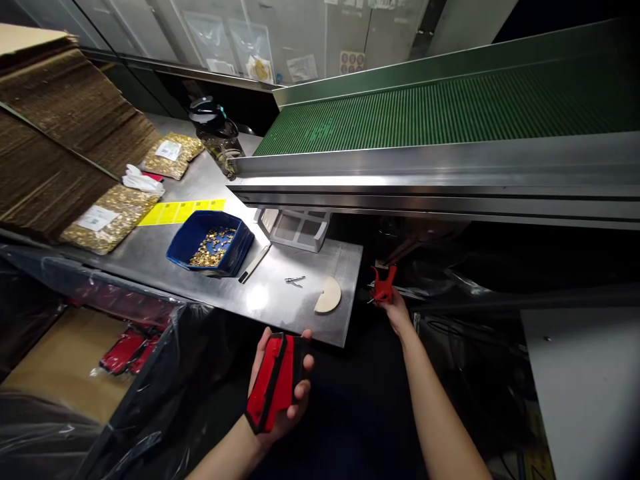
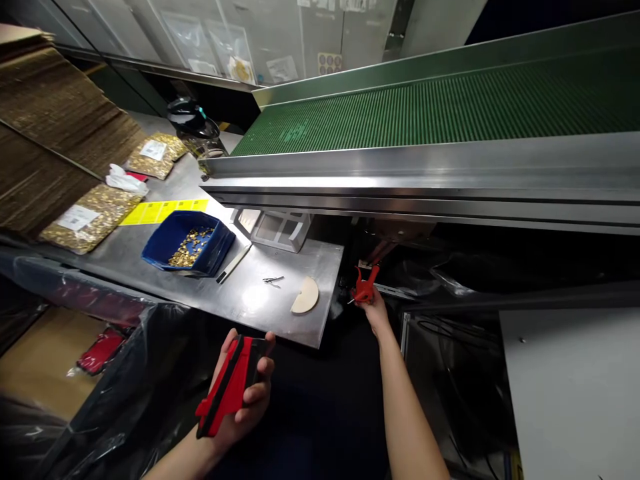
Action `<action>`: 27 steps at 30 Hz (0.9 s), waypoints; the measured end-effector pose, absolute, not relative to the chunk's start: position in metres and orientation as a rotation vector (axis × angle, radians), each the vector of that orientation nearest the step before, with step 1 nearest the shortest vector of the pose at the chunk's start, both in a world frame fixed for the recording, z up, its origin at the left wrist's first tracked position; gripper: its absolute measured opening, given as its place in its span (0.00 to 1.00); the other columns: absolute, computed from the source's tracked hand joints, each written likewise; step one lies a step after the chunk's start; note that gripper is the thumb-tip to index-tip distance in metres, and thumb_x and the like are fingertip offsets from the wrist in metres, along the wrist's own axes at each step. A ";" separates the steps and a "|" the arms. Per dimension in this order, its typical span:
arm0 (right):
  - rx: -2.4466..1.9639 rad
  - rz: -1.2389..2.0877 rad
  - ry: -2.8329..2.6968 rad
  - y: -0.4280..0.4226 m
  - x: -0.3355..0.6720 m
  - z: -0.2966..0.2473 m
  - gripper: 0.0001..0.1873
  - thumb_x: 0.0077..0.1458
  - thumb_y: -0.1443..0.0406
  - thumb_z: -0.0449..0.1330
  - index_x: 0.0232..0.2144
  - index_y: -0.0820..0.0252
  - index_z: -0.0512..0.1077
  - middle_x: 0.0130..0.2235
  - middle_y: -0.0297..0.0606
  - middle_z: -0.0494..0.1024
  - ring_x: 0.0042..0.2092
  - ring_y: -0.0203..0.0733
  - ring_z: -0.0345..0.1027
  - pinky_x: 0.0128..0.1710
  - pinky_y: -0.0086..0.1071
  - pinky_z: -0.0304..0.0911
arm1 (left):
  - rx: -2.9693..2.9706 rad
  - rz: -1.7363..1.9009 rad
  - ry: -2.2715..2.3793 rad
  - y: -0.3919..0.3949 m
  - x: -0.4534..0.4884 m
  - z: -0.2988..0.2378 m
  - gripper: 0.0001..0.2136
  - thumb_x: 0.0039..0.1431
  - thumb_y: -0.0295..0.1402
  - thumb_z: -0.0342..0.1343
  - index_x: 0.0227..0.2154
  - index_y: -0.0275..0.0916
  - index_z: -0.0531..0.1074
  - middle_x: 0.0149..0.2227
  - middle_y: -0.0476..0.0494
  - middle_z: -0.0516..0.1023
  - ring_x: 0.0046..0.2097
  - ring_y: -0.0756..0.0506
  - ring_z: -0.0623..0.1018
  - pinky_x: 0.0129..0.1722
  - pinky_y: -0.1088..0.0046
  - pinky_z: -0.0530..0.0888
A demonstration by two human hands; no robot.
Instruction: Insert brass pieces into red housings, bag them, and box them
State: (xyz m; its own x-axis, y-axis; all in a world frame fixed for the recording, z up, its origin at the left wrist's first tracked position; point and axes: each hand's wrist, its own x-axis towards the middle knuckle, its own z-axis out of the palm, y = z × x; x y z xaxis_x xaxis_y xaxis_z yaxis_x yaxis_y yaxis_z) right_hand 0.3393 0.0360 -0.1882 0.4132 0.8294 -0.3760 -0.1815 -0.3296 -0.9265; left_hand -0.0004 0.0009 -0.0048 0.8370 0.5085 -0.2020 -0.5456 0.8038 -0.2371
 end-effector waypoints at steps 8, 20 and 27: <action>-1.283 1.238 -0.147 0.029 0.321 -0.176 0.19 0.49 0.60 0.73 0.43 0.57 0.76 0.42 0.37 0.83 0.41 0.40 0.78 0.40 0.33 0.74 | -0.199 0.580 0.181 -0.002 -0.001 -0.004 0.30 0.69 0.57 0.41 0.60 0.43 0.70 0.48 0.35 0.83 0.38 0.40 0.85 0.28 0.68 0.82; -1.343 1.310 0.094 0.055 0.302 -0.191 0.18 0.67 0.53 0.58 0.45 0.62 0.75 0.44 0.41 0.81 0.41 0.40 0.77 0.39 0.36 0.75 | -0.055 0.553 0.435 0.005 -0.005 -0.008 0.34 0.67 0.59 0.45 0.58 0.34 0.74 0.57 0.25 0.78 0.49 0.32 0.83 0.42 0.56 0.83; -1.538 1.154 0.022 -0.001 0.297 -0.193 0.28 0.53 0.39 0.62 0.40 0.53 0.75 0.40 0.39 0.82 0.46 0.46 0.78 0.36 0.34 0.73 | 0.289 0.657 0.832 0.040 -0.036 -0.018 0.26 0.66 0.50 0.55 0.55 0.31 0.73 0.60 0.29 0.76 0.58 0.31 0.78 0.53 0.53 0.78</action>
State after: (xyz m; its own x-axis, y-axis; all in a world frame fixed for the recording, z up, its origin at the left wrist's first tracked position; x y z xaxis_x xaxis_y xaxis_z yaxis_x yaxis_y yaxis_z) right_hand 0.2974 -0.0007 -0.1928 0.5155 0.5509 -0.6563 -0.5760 -0.3443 -0.7414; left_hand -0.0360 0.0397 -0.0179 0.4927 0.6410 -0.5886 -0.4241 0.7675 0.4808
